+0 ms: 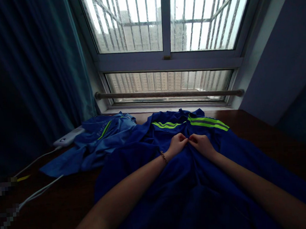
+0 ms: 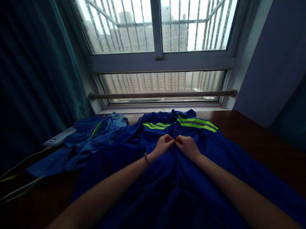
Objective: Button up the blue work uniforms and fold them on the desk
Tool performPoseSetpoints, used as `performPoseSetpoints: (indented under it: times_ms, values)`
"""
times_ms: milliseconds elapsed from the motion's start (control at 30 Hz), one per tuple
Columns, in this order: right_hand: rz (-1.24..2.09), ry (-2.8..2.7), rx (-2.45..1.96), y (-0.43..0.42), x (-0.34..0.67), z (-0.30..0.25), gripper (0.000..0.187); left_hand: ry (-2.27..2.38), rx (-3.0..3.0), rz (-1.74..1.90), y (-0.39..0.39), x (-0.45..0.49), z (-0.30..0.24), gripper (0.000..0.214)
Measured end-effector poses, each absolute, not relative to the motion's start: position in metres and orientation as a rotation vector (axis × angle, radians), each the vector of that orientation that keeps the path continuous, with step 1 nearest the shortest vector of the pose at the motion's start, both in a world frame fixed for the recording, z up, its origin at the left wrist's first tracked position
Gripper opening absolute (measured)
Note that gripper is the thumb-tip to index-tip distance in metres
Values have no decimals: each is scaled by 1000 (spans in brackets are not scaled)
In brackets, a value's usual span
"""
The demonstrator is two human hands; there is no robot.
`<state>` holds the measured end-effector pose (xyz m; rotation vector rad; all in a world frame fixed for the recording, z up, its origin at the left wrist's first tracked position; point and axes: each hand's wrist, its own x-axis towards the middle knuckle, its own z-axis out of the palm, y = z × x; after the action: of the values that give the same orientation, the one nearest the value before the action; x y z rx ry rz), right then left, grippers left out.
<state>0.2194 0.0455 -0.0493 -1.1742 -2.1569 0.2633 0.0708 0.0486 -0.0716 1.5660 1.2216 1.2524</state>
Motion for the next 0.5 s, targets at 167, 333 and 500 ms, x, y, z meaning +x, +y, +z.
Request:
performPoseSetpoints:
  times_ms: [167,333,500]
  values:
    - [305,-2120,-1175,44,218,-49,11,1138,1290,1267,45,73,-68,9]
    - [361,-2127,-1143,43,218,-48,7,1063,1044,1276,44,71,-65,17]
    - [341,-2150,-1108,39,218,-48,6,1010,1007,1276,45,70,-64,19]
